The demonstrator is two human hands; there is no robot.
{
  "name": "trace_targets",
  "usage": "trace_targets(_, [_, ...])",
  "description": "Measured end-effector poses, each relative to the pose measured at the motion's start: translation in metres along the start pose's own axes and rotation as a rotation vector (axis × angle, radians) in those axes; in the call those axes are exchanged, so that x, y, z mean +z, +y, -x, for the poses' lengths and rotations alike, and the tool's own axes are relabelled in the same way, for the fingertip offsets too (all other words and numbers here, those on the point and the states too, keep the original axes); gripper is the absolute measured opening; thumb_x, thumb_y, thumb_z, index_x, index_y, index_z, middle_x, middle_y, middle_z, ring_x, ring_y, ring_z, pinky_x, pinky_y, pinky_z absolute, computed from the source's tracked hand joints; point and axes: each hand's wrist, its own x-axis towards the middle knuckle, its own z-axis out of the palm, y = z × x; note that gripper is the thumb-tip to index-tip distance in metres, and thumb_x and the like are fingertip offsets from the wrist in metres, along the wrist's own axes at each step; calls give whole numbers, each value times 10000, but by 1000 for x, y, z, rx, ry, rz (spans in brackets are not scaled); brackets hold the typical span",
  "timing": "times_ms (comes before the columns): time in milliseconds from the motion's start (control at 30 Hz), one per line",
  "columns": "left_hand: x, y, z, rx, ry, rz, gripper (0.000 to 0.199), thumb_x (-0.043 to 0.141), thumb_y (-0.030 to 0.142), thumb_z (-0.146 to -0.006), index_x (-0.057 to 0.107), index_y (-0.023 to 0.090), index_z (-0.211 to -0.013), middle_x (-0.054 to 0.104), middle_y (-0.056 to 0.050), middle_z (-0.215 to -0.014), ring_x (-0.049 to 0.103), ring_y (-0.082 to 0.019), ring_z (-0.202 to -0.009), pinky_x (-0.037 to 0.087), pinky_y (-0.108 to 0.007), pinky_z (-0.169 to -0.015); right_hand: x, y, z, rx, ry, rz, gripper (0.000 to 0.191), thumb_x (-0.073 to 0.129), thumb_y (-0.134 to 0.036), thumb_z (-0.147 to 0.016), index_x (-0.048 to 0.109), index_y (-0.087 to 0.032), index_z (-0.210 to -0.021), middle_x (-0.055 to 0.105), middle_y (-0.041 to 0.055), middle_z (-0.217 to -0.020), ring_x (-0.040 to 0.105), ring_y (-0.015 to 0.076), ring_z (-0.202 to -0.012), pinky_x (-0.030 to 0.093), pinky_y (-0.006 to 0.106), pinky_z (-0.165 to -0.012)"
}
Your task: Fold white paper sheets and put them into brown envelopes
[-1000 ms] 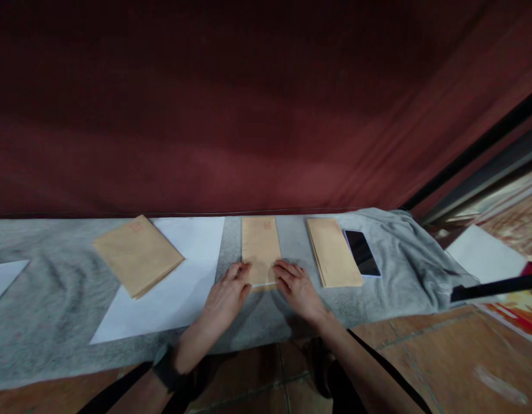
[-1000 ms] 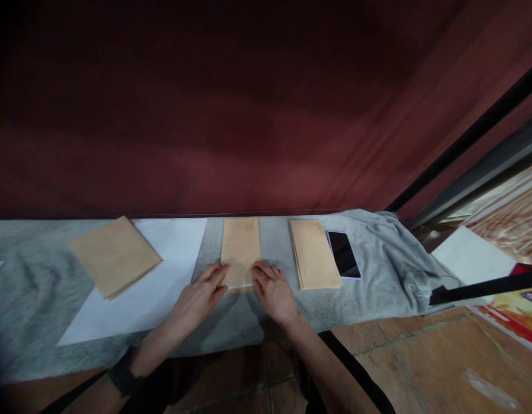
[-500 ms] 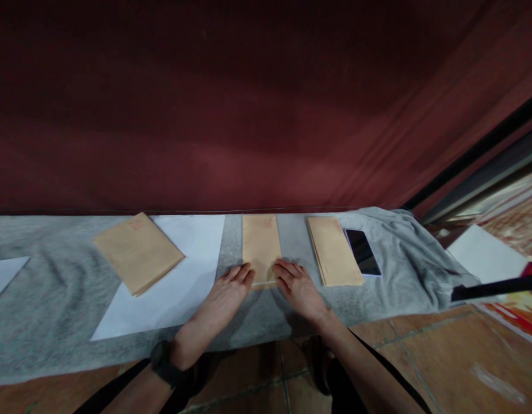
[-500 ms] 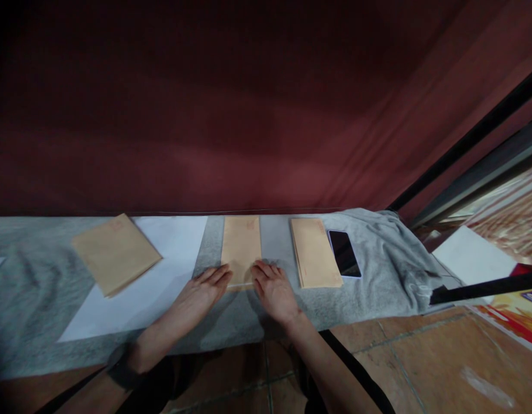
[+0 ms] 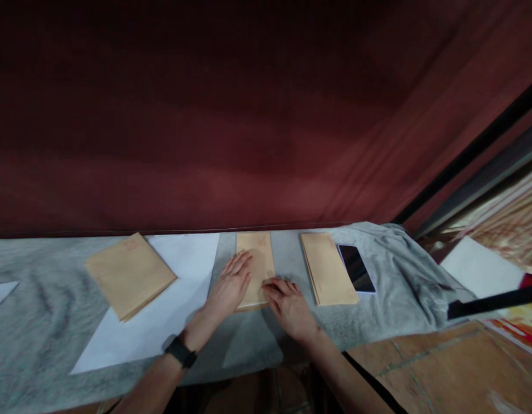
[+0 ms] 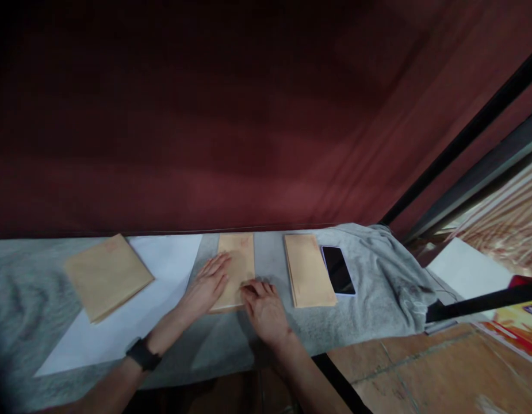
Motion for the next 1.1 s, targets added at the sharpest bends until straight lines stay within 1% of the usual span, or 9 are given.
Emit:
trace_targets(133, [12, -9, -53, 13, -63, -15, 572, 326, 323, -994, 442, 82, -1500, 388, -170, -1604, 329, -255, -1503, 191, -447, -1254, -2, -1, -3, 21, -15, 4, 296, 554, -203, -989, 666, -319, -1238, 652, 12, -1302, 608, 211, -1082, 455, 363, -952])
trace_targets(200, [19, -14, -74, 9, -128, -24, 572, 336, 341, -986, 452, 119, -1500, 392, -143, -1606, 327, -238, -1505, 180, -424, -1252, -2, -1, -4, 26, -21, 4, 292, 564, -198, -985, 671, -317, -1228, 660, 11, -1287, 607, 207, -1075, 454, 357, -951])
trace_targets(267, [27, -18, -85, 23, -158, -33, 565, 346, 347, -979, 459, 161, -1501, 396, -110, -1607, 309, -221, -1513, 149, -421, -1256, -2, -1, -4, 29, -16, -1, 285, 570, -194, -982, 678, -317, -1216, 662, 10, -1283, 607, 204, -1078, 451, 357, -960])
trace_targets(333, [33, -21, -86, 36, -159, -43, 570, 343, 351, -981, 446, 167, -1511, 371, -102, -1619, 284, -217, -1523, 117, -431, -1260, -2, -1, -4, 29, -6, -13, 282, 566, -189, -982, 685, -312, -1206, 663, 14, -1281, 608, 207, -1082, 449, 362, -966])
trace_targets(533, [36, -14, -59, 73, -181, 36, 580, 376, 390, -983, 447, 162, -1512, 361, -103, -1620, 280, -207, -1525, 126, -409, -1265, -4, 2, -8, 34, -25, -28, 284, 556, -174, -972, 693, -287, -1194, 686, 33, -1224, 627, 213, -1062, 464, 363, -954])
trace_targets(700, [33, -1, -33, 107, -197, 70, 557, 384, 350, -997, 433, 176, -1525, 354, -87, -1625, 286, -196, -1522, 112, -395, -1271, -5, 10, -16, 54, -24, -91, 255, 551, -103, -941, 719, -250, -1064, 721, 32, -1107, 667, 183, -1007, 478, 302, -940])
trace_targets(867, [38, 6, -5, 158, -236, -63, 566, 356, 405, -1032, 401, 159, -1540, 354, -98, -1626, 289, -215, -1521, 148, -417, -1272, 2, 17, -28, 194, 108, -242, 269, 508, -77, -934, 735, -210, -987, 742, 55, -1005, 709, 172, -892, 521, 257, -846])
trace_targets(967, [39, 12, 16, 202, -252, -180, 594, 328, 459, -1046, 363, 158, -1557, 362, -103, -1623, 292, -221, -1520, 180, -434, -1267, 9, 19, -35, 200, 166, -259, 318, 464, -95, -955, 726, -192, -1106, 742, 83, -1108, 703, 183, -1015, 523, 284, -945])
trace_targets(1100, [36, 22, 45, 255, -219, -210, 594, 403, 479, -1028, 405, 161, -1529, 398, -123, -1604, 317, -246, -1510, 259, -454, -1243, 22, 20, -42, 57, 192, -265, 344, 451, -190, -1000, 692, -220, -1243, 688, 71, -1310, 627, 181, -1227, 462, 358, -1110])
